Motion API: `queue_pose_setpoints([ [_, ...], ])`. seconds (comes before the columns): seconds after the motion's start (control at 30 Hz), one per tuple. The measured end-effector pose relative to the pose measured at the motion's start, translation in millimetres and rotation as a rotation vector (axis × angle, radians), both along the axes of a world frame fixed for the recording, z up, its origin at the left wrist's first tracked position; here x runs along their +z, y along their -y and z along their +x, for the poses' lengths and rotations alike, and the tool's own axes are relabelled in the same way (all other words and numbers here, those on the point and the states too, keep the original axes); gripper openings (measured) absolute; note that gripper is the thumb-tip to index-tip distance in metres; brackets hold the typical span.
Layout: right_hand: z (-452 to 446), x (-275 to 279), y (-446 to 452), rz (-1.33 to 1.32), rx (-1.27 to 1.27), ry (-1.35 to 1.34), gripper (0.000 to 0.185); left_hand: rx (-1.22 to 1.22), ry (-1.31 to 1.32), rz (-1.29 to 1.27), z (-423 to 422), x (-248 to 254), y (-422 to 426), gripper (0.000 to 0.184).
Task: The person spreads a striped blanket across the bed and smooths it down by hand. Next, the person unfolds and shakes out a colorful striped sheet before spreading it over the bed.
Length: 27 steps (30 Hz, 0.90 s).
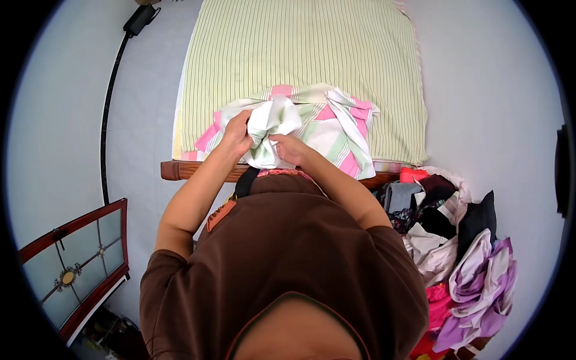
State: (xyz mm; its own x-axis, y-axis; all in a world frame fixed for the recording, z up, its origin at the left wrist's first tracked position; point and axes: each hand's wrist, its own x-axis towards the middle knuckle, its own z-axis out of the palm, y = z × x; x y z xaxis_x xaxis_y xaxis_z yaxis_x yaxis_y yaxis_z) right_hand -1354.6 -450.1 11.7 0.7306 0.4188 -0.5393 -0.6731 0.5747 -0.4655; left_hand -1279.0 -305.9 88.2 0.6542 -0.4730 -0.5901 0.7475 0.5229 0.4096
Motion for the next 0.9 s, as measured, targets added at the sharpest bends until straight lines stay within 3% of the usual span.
queue_pose_setpoints([
  [0.07, 3.9, 12.5, 2.5, 0.004, -0.096, -0.028, 0.039, -0.030, 0.010, 0.095, -2.5, -4.4, -1.2, 0.029],
  [0.13, 15.3, -10.5, 8.7, 0.160, -0.307, -0.095, 0.040, -0.074, 0.078, 0.195, -3.2, -7.2, -3.4, 0.029],
  [0.23, 28.4, 2.9, 26.5, 0.212, -0.554, -0.138, 0.040, -0.329, 0.553, 0.654, 14.4, -19.8, -14.5, 0.035],
  [0.27, 35.7, -3.9, 39.0, 0.162, -0.611, -0.153, 0.040, -0.421, 0.634, 0.816, 21.0, -19.9, -19.2, 0.049],
  [0.4, 53.6, 6.5, 118.0, 0.016, -0.797, -0.176, 0.041, -0.919, 1.334, 1.461, 29.3, 0.9, -45.8, 0.062],
  [0.47, 54.6, 23.8, 172.3, -0.207, -0.837, -0.123, 0.041, -1.174, 1.362, 1.661, 41.9, -10.6, -72.6, 0.050],
  [0.5, 56.5, 12.5, 218.3, -0.170, -0.864, 0.000, 0.041, -1.191, 1.291, 1.702, 55.8, -17.3, -90.5, 0.033],
  [0.53, 49.5, 63.1, 232.9, -0.355, -0.971, 0.022, 0.041, -1.118, 1.340, 1.805, 79.1, -40.3, -120.4, 0.019],
  [0.57, 51.4, 53.1, 294.1, -0.481, -0.984, 0.219, 0.041, -1.026, 1.333, 1.918, 100.3, -38.9, -145.8, 0.014],
  [0.6, 44.9, 80.5, 335.1, -0.562, -0.942, 0.340, 0.040, -0.893, 1.289, 2.045, 122.6, -30.0, -170.1, 0.013],
  [0.67, 47.4, 170.1, 371.3, -0.557, -1.066, 0.262, 0.031, -0.626, 1.333, 2.294, 164.1, 6.3, -208.1, 0.013],
  [0.73, 65.2, 237.4, 388.2, -0.614, -1.085, 0.446, 0.028, -0.453, 1.231, 2.517, 187.8, 79.9, -209.0, 0.014],
  [0.77, 71.7, 274.3, 384.6, -0.607, -1.023, 0.513, 0.026, -0.284, 1.264, 2.574, 207.4, 103.8, -219.3, 0.015],
  [0.83, 89.3, 329.5, 394.7, -0.620, -1.018, 0.639, 0.026, 0.138, 1.255, 2.431, 225.6, 156.7, -236.2, 0.021],
  [0.9, 92.7, 366.7, 413.0, -0.661, -1.032, 0.762, 0.027, 0.316, 1.073, 2.415, 239.9, 204.3, -255.6, 0.022],
])
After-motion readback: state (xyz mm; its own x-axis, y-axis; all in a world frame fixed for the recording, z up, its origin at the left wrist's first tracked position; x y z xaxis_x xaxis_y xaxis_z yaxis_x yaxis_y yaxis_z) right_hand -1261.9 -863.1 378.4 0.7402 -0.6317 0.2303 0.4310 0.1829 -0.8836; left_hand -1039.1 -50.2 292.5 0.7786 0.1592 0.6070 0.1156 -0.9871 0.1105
